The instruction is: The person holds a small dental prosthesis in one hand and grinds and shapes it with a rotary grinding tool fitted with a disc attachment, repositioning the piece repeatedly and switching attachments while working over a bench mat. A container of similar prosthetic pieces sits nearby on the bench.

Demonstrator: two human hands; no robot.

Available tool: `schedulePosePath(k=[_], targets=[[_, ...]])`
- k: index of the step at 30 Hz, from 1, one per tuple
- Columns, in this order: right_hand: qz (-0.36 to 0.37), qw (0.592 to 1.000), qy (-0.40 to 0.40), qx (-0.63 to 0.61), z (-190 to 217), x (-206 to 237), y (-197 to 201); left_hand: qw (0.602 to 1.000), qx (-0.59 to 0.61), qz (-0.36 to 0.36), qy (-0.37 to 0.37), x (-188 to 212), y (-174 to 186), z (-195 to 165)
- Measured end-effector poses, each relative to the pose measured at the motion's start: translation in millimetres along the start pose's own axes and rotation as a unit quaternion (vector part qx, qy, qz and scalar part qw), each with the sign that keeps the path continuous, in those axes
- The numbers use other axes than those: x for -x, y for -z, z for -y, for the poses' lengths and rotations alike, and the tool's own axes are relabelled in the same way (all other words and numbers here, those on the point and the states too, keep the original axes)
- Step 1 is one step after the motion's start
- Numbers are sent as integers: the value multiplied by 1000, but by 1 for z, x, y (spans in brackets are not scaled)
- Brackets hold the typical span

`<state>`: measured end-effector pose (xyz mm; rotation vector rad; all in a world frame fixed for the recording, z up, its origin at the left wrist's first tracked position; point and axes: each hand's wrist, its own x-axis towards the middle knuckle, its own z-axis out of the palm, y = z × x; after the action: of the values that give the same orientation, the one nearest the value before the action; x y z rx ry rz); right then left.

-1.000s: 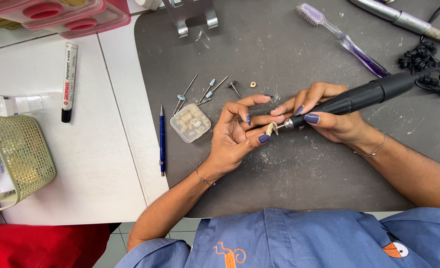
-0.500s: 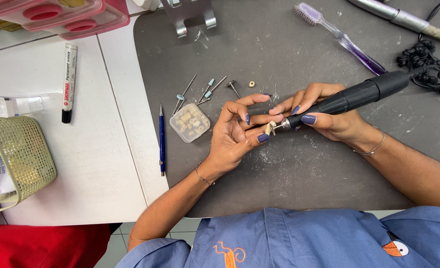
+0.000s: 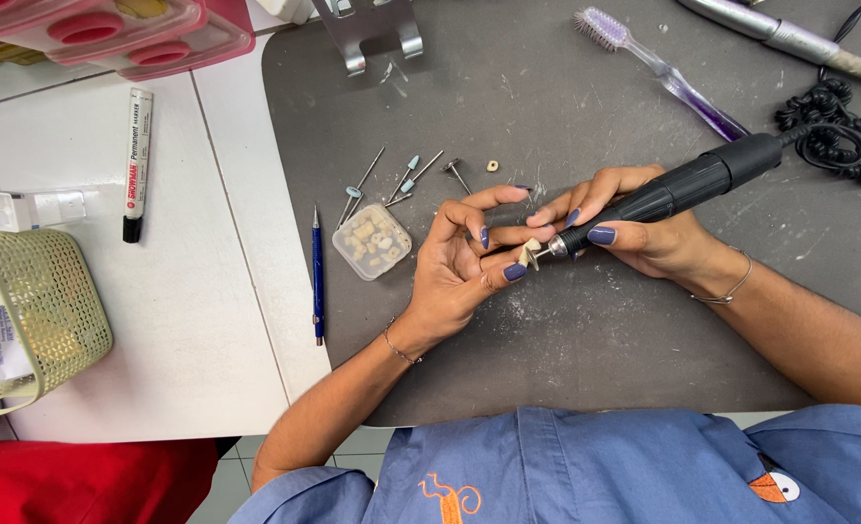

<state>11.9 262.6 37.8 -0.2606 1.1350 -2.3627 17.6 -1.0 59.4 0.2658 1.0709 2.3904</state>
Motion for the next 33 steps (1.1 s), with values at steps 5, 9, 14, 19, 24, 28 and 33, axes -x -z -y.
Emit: schedulePosePath(k=[5, 9, 14, 19, 24, 28, 33], targets=[[5, 1000, -3, -12, 1, -1, -1, 1000, -2, 2, -5, 1, -2, 0], [5, 1000, -1, -17, 1, -2, -3, 1000, -1, 1, -6, 0, -2, -1], [6, 1000, 2, -7, 1, -2, -4, 1000, -9, -1, -5, 0, -3, -1], [25, 998, 26, -56, 3, -6, -7, 1000, 8, -3, -6, 1, -2, 0], [-35, 983, 128, 130, 6, 3, -29, 998, 43, -34, 14, 4, -2, 5], [-31, 956, 173, 237, 9, 10, -45, 991, 120, -44, 32, 10, -6, 8], [-10, 938, 199, 285, 13, 8, -52, 988, 135, -54, 52, 11, -8, 7]])
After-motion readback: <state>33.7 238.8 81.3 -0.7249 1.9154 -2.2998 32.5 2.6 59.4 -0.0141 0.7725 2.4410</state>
